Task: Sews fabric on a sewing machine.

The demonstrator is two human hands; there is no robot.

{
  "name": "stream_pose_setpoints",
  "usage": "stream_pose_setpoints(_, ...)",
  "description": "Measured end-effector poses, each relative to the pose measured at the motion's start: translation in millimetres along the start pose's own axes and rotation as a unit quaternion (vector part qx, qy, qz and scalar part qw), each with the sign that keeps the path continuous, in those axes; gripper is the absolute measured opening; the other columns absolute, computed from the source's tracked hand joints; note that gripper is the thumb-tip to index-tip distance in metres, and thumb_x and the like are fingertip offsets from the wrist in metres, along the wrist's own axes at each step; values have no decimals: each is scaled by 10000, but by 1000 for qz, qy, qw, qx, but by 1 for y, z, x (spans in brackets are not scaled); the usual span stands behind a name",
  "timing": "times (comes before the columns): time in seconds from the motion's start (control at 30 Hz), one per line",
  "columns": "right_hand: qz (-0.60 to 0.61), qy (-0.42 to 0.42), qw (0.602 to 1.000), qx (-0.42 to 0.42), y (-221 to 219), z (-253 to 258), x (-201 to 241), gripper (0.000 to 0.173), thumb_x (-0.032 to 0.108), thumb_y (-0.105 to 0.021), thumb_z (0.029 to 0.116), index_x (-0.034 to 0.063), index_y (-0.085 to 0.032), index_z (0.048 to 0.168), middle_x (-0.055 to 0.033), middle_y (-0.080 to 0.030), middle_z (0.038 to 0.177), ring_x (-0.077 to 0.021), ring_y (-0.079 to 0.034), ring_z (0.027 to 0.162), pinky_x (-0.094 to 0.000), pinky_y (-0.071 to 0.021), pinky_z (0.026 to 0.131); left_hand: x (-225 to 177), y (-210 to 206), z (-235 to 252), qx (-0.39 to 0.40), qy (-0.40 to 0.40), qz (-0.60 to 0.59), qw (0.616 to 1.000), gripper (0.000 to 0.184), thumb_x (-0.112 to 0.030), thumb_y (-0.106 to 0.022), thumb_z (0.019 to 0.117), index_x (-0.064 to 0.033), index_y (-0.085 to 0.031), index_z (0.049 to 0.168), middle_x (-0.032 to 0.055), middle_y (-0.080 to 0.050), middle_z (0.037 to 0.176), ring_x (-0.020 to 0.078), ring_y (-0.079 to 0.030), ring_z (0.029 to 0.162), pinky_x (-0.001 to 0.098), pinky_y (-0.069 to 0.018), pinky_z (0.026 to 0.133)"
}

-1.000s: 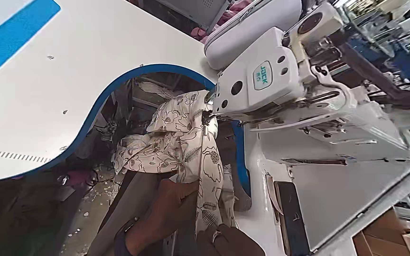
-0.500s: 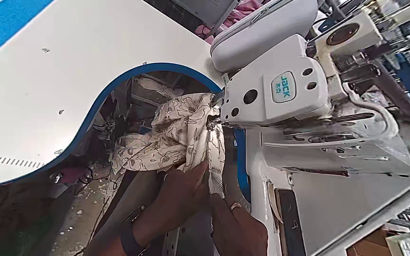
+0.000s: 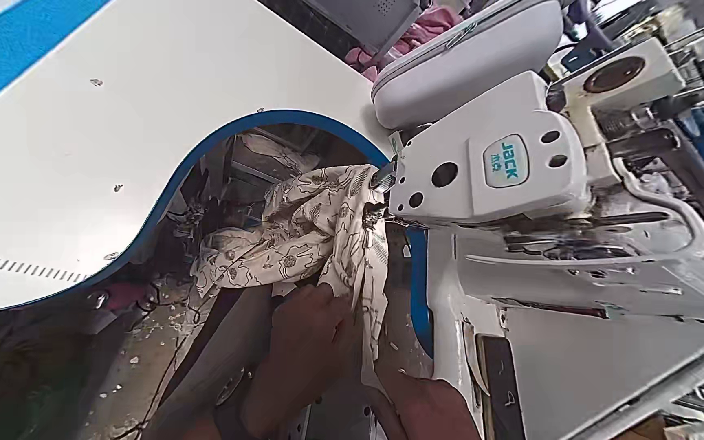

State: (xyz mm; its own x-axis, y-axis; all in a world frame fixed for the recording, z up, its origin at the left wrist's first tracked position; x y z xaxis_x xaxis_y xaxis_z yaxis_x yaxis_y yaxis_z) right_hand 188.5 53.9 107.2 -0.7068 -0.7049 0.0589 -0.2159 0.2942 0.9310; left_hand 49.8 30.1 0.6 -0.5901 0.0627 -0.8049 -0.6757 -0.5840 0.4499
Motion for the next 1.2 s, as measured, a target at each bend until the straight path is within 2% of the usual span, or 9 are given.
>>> stream_pose_setpoints(0.17, 8, 46, 993, -106, -7, 6, -9, 237, 193, -613, 945, 32, -678, 783, -104, -594, 611, -281, -648, 571, -423, -512, 519, 2, -22, 25, -82, -48, 63, 994, 240, -187, -545, 887, -99, -706, 732, 63, -634, 727, 258, -616, 699, 373, -476, 591)
stream_pose_setpoints(0.23, 2, 61, 985, -161, -17, 12, -15, 271, 228, -567, 944, 56, -653, 753, -65, -543, 563, -243, -609, 518, -383, -474, 477, 1, -27, 37, -90, -49, 87, 991, 192, -154, -575, 852, -74, -707, 739, 89, -650, 745, 291, -642, 719, 400, -499, 586)
stream_pose_setpoints(0.37, -5, -1, 984, -176, -21, 4, -33, 259, 222, -605, 926, 4, -715, 840, -120, -617, 610, -313, -665, 562, -463, -507, 492, 43, 0, 28, -7, 55, 163, 985, 165, -64, -757, 753, 38, -725, 879, 249, -709, 913, 490, -682, 905, 624, -532, 722)
stream_pose_setpoints(0.43, 19, -20, 983, -181, -42, 5, -54, 251, 211, -626, 897, -15, -734, 887, -139, -634, 633, -337, -676, 574, -494, -515, 495, 67, 34, 5, 71, 135, 145, 978, 185, -47, -762, 791, 15, -753, 965, 229, -726, 911, 476, -694, 900, 658, -524, 754)
stream_pose_setpoints(0.53, 121, 23, 968, -217, -76, 2, -74, 362, 315, -550, 953, 17, -693, 805, -73, -568, 575, -208, -590, 501, -375, -459, 454, 59, 79, -28, 174, 103, 22, 979, 281, -208, -656, 941, -74, -762, 1164, 99, -755, 834, 272, -723, 707, 528, -566, 671)
stream_pose_setpoints(0.63, 100, 98, 966, -218, -35, -13, -42, 374, 291, -517, 1017, 52, -654, 765, -70, -566, 570, -184, -585, 519, -314, -467, 487, 5, 73, -39, 164, -49, -49, 984, 222, -221, -568, 987, -69, -730, 995, 41, -671, 669, 155, -646, 557, 333, -522, 505)
stream_pose_setpoints(0.77, 6, 87, 973, -214, -25, -14, 1, 243, 169, -571, 943, 86, -663, 735, -44, -548, 533, -195, -593, 484, -324, -459, 447, -18, 24, -54, 118, -123, -17, 985, 241, -143, -535, 961, -38, -726, 1065, 15, -543, 529, 171, -540, 415, 313, -413, 375)
stream_pose_setpoints(0.9, -3, 60, 972, -227, -17, -6, 2, 255, 200, -565, 979, 72, -696, 801, -52, -612, 598, -196, -615, 546, -310, -487, 522, -2, 7, -43, 78, -78, -78, 991, 287, -153, -504, 984, -22, -735, 1092, 18, -499, 500, 160, -494, 392, 317, -391, 375)
stream_pose_setpoints(1.2, 67, -5, 952, -300, -24, 16, 3, 202, 132, -592, 932, 18, -753, 892, -86, -659, 702, -161, -629, 648, -244, -503, 621, 8, -15, 3, 59, -17, -134, 989, 266, -165, -496, 996, -58, -705, 870, 30, -530, 525, 165, -536, 443, 335, -417, 421)
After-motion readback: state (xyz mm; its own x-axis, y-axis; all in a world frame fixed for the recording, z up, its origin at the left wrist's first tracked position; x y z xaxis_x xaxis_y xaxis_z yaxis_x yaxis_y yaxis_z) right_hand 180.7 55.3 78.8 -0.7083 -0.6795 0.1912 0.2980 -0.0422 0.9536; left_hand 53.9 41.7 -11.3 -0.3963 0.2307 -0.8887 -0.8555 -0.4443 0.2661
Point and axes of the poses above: each hand's wrist, its own z-axis towards the middle knuckle, its own y-axis out of the back of the hand, x = y × z, the point moved 2 cm from there along z, towards the middle knuckle
